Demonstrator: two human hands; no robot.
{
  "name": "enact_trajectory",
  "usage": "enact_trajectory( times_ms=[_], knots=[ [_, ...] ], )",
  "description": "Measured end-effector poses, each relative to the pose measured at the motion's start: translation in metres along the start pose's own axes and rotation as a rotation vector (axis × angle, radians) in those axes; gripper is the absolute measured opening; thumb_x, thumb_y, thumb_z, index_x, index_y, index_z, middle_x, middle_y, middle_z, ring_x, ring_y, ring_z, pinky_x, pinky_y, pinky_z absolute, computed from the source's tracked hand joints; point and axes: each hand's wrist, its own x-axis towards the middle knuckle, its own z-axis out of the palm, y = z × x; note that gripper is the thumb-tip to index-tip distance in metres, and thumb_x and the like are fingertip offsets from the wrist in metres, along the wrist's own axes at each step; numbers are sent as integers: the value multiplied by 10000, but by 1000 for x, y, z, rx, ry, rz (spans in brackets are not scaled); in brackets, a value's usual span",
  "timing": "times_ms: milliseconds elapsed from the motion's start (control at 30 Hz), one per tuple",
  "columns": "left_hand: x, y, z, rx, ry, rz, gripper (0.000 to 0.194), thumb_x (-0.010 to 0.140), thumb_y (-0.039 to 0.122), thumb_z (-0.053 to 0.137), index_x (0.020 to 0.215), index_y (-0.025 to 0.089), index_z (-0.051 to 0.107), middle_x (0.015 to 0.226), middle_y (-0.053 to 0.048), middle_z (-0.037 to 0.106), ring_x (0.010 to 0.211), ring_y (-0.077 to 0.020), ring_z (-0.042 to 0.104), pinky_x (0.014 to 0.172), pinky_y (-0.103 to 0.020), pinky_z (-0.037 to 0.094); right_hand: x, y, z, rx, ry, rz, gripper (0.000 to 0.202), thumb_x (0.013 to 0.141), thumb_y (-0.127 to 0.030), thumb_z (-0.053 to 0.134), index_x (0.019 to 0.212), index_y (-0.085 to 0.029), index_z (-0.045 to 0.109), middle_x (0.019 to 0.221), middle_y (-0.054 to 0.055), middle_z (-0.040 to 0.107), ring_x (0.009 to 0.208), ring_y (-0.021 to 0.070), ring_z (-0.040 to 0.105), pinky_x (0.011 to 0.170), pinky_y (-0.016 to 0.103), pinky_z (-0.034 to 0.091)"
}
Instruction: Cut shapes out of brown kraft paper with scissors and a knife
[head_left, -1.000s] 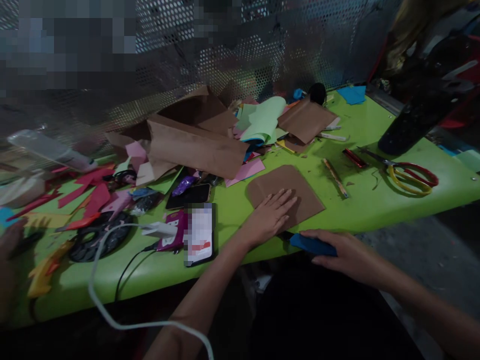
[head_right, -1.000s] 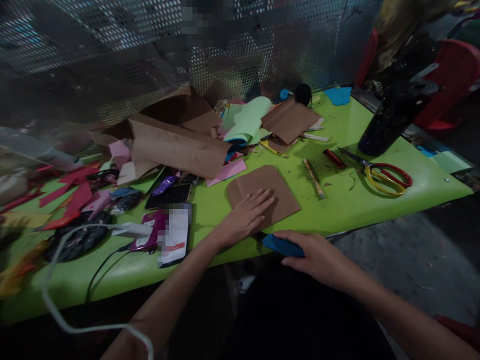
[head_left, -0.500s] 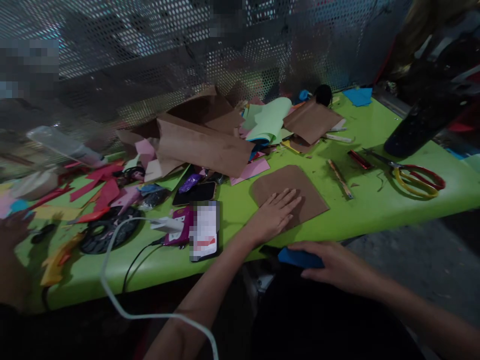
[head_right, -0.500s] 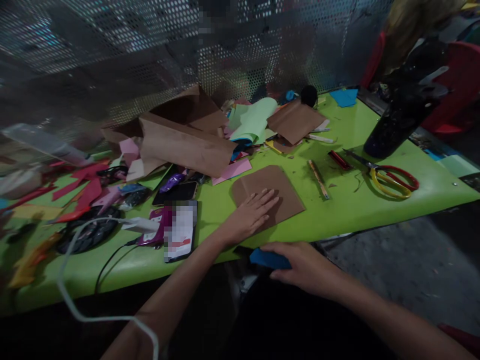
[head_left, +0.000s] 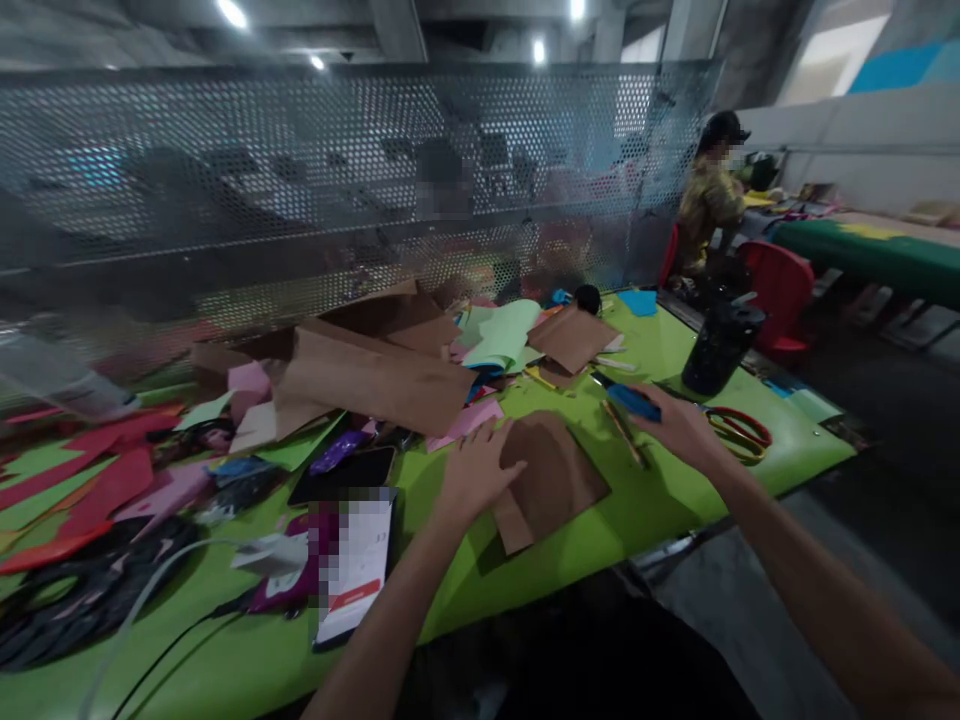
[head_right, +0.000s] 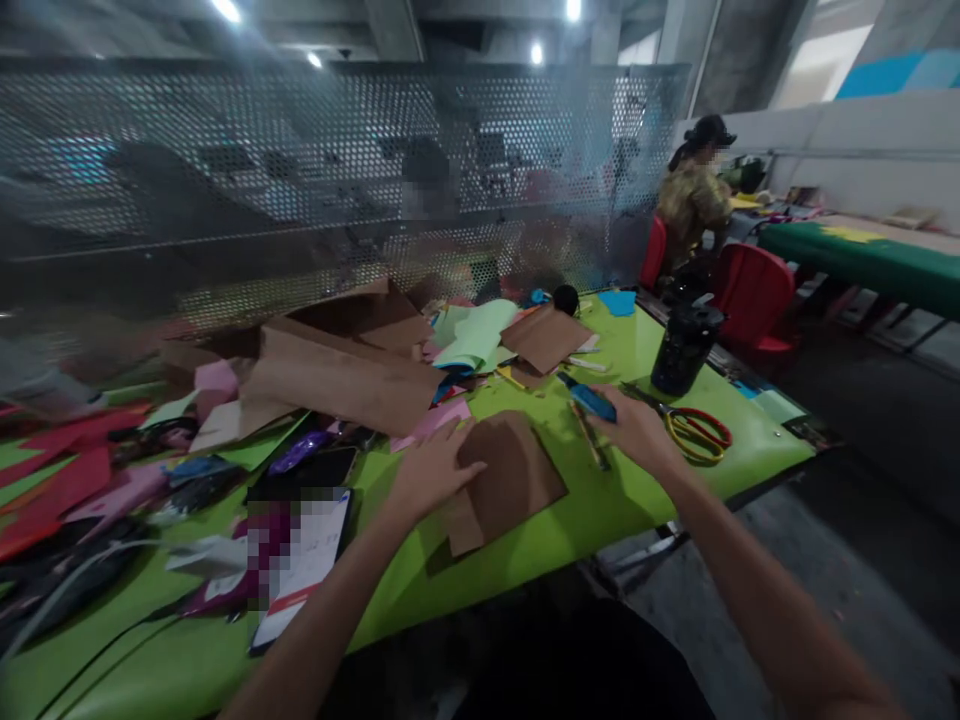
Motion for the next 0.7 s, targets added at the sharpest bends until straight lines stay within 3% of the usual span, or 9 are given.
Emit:
enact_trajectory(
  times_ms=[100,200,367,500,600,700],
  knots=[
    [5,-4,-1,59,-53,-48,745,830,472,688,1472,197,429,1480,-208,499,1330,-406,489,1063,-544,380,29,13,14,-170,18,68,524,889,-273,569,1408,-209,526,1153,110,735,1004,320,697,832,379,511],
    [9,-10,0,8,-67,-90,835,757,498,746,1465,194,426,1408,-213,551,1289,-416,516,1028,-512,408,40,11,26,-292,-7,89,504,897,-217,545,1400,-243,538,1108,105,737,931,302,701,768,352,499],
    [14,-22,3,-187,-51,-168,889,636,388,841,1412,164,470,1396,-212,561,1312,-414,493,1048,-476,396,35,-4,29,-352,55,-8,393,911,-196,529,1291,-204,627,1232,168,652,1104,353,592,876,418,464],
    [16,-28,9,-328,-39,-224,668,648,307,816,1254,141,588,1189,-163,691,1078,-348,656,894,-398,489,30,-13,34,-314,154,-199,334,937,-229,520,1241,-188,651,1229,145,651,1130,331,557,973,443,420],
    [16,-29,13,-443,42,-274,408,674,268,771,1051,158,661,1015,-108,728,932,-304,677,811,-371,495,30,-22,43,-161,69,-323,302,927,-260,561,1204,-202,665,1183,111,684,1106,296,584,984,424,421],
    [13,-30,15,-585,167,-299,254,690,321,755,879,170,679,881,-64,721,854,-272,655,793,-362,491,32,-33,51,-28,-1,-350,315,919,-341,594,1193,-203,667,1186,107,697,1126,298,591,1003,441,409]
  ],
)
